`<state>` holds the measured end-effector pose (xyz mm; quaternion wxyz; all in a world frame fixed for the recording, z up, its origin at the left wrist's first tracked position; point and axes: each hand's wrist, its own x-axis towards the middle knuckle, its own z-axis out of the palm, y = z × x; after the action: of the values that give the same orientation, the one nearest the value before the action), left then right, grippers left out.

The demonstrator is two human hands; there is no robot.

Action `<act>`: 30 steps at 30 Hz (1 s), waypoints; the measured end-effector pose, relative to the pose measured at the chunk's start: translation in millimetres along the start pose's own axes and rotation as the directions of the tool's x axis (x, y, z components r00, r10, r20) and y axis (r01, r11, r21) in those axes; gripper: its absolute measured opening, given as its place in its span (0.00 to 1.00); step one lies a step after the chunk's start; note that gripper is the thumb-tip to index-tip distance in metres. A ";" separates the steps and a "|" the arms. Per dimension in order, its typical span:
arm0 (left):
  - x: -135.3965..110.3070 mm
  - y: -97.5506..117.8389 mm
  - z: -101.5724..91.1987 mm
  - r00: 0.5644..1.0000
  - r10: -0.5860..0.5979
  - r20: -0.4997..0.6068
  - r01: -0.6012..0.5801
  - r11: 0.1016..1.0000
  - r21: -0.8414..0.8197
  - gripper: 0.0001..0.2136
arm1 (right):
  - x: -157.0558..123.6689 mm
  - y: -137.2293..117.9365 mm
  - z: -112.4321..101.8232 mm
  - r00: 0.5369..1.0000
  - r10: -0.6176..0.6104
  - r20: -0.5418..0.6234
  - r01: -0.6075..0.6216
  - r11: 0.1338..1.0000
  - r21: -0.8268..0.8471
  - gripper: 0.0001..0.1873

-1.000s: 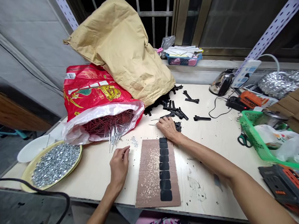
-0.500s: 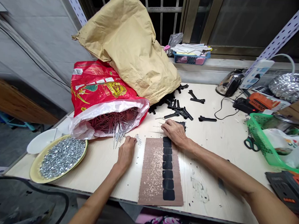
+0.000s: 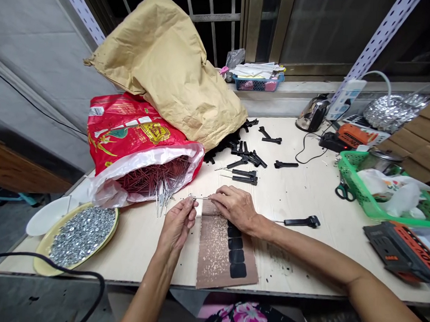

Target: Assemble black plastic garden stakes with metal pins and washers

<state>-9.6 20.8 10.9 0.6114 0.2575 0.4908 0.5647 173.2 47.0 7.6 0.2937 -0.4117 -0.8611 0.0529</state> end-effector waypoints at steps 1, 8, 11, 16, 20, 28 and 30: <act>-1.8 0.1 2.7 1.000 0.005 0.004 -0.005 1.000 -0.010 0.17 | -0.6 -0.6 -2.3 1.000 -0.003 -0.009 0.002 1.000 -0.026 0.12; -6.6 -5.0 10.3 0.996 0.083 0.009 -0.083 0.996 0.032 0.15 | -6.6 -1.4 -15.1 0.997 -0.037 -0.066 0.026 0.987 -0.161 0.11; -7.8 -7.8 12.4 0.994 0.106 0.016 -0.107 0.992 0.068 0.15 | -9.5 -0.2 -16.2 0.994 -0.062 -0.090 0.040 0.973 -0.226 0.09; -10.8 -9.4 21.4 0.991 0.134 -0.007 -0.132 0.984 0.120 0.19 | -15.4 0.1 -17.9 0.991 -0.096 -0.090 0.063 0.949 -0.308 0.08; -12.8 -12.0 32.0 0.985 0.166 -0.039 -0.160 0.981 0.112 0.18 | -19.8 -1.9 -19.0 0.990 -0.093 -0.108 0.054 0.946 -0.320 0.09; -13.4 -18.0 43.2 0.985 0.173 -0.011 -0.169 0.975 0.144 0.14 | -22.5 -3.0 -24.8 0.993 0.052 -0.104 -0.075 0.971 -0.228 0.14; -12.6 -19.1 43.1 0.985 0.170 0.005 -0.168 0.971 0.169 0.14 | -23.5 -2.5 -25.6 0.994 0.053 -0.101 -0.074 0.971 -0.227 0.15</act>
<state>38.7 14.8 14.8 0.5349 0.3467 0.5159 0.5723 197.1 24.1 18.6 0.2822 -0.4724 -0.8330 -0.0575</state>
